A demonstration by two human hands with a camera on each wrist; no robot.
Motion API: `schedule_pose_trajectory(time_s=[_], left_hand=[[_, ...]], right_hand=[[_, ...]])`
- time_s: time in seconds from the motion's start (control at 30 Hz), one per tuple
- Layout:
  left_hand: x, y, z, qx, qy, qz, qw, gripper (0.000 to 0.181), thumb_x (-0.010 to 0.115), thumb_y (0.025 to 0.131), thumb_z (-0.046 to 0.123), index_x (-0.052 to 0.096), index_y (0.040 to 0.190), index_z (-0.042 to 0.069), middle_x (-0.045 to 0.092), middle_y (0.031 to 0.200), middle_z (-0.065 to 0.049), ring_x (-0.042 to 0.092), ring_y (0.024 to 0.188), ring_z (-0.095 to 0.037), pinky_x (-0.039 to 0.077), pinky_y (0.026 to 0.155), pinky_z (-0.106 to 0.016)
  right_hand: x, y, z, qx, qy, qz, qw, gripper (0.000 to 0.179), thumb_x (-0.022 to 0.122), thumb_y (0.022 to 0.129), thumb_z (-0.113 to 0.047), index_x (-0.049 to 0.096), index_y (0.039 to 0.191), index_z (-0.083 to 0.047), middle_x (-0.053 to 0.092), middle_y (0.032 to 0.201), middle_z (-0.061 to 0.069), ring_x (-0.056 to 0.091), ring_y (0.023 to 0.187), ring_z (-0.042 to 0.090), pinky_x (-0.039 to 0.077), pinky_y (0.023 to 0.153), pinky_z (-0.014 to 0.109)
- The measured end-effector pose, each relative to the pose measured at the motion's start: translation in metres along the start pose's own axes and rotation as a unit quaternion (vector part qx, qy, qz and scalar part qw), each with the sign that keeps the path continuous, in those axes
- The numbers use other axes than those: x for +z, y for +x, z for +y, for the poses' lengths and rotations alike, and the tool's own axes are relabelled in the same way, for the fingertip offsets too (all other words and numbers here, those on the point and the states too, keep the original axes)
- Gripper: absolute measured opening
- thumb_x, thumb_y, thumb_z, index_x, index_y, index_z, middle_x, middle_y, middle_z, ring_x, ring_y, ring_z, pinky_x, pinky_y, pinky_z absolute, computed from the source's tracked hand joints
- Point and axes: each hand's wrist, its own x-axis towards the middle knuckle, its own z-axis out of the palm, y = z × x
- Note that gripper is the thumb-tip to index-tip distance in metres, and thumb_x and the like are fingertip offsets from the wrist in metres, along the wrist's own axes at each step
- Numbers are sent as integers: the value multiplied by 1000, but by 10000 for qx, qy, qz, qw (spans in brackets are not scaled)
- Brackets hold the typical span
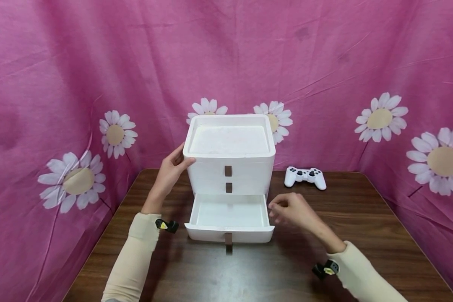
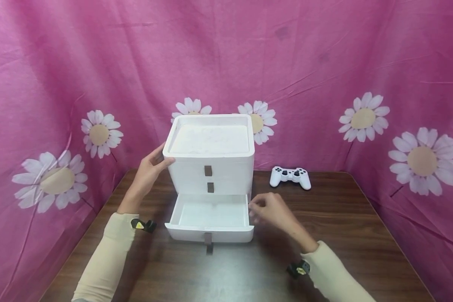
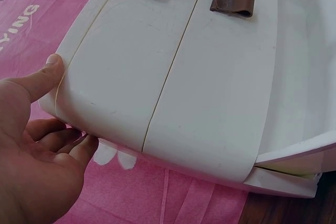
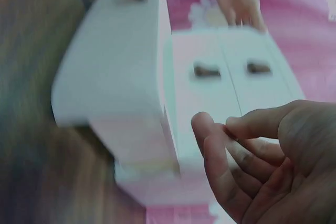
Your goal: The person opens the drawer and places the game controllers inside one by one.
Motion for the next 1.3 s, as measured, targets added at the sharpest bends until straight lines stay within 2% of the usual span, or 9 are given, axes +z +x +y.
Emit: schedule_pose_trajectory(time_s=[0.23,0.37,0.53,0.6,0.77,0.87,1.07,1.3], left_hand=[[-1,0,-2,23,-17,39,10000,74,76,101,26,41,166,21,43,170,-5,42,156,-21,45,122,-42],[-2,1,-3,30,-3,63,10000,73,76,102,26,41,166,21,43,169,-5,42,156,-21,44,122,-45],[-3,0,-3,-19,46,73,10000,74,76,102,28,41,166,22,44,169,-4,43,156,-21,44,122,-45],[-3,0,-3,-20,59,70,10000,74,76,101,28,40,166,22,44,169,-5,43,155,-22,44,122,-45],[-3,1,-4,-44,54,74,9999,75,77,101,27,40,166,21,44,169,-6,45,154,-23,45,121,-46],[-2,2,-4,-54,50,66,10000,75,77,101,26,40,166,21,44,169,-6,45,154,-23,45,121,-45],[0,2,-2,-79,-8,99,9999,75,78,100,24,41,165,20,45,168,-6,46,153,-20,46,122,-43],[0,3,0,-115,10,79,9999,75,78,101,24,40,166,20,44,169,-6,45,154,-21,44,123,-45]], right_hand=[[-46,24,17,-318,-630,373,9968,11,69,102,-6,78,103,0,79,86,15,75,66,23,62,55,34],[-66,39,25,-432,-1066,484,9922,12,68,100,-2,78,105,2,79,87,16,71,65,15,60,56,30],[-87,57,39,-490,-1715,612,9821,16,74,97,-8,81,110,-1,81,96,15,71,68,11,53,64,27],[-94,65,43,-557,-1911,643,9779,16,76,97,-10,82,110,-4,81,101,15,72,77,14,53,72,30],[-110,82,49,-528,-2142,564,9737,16,73,98,-9,83,109,-5,82,107,14,73,98,26,55,85,38],[-120,91,51,-394,-2184,393,9743,19,71,98,-7,81,112,-1,81,106,17,74,100,32,57,84,40],[-136,105,51,-444,-2395,-39,9699,24,69,96,-5,77,116,6,80,108,22,74,100,37,59,82,43],[-145,117,57,-380,-2573,-282,9652,32,67,95,-3,72,124,11,76,118,28,71,111,46,59,94,57]])
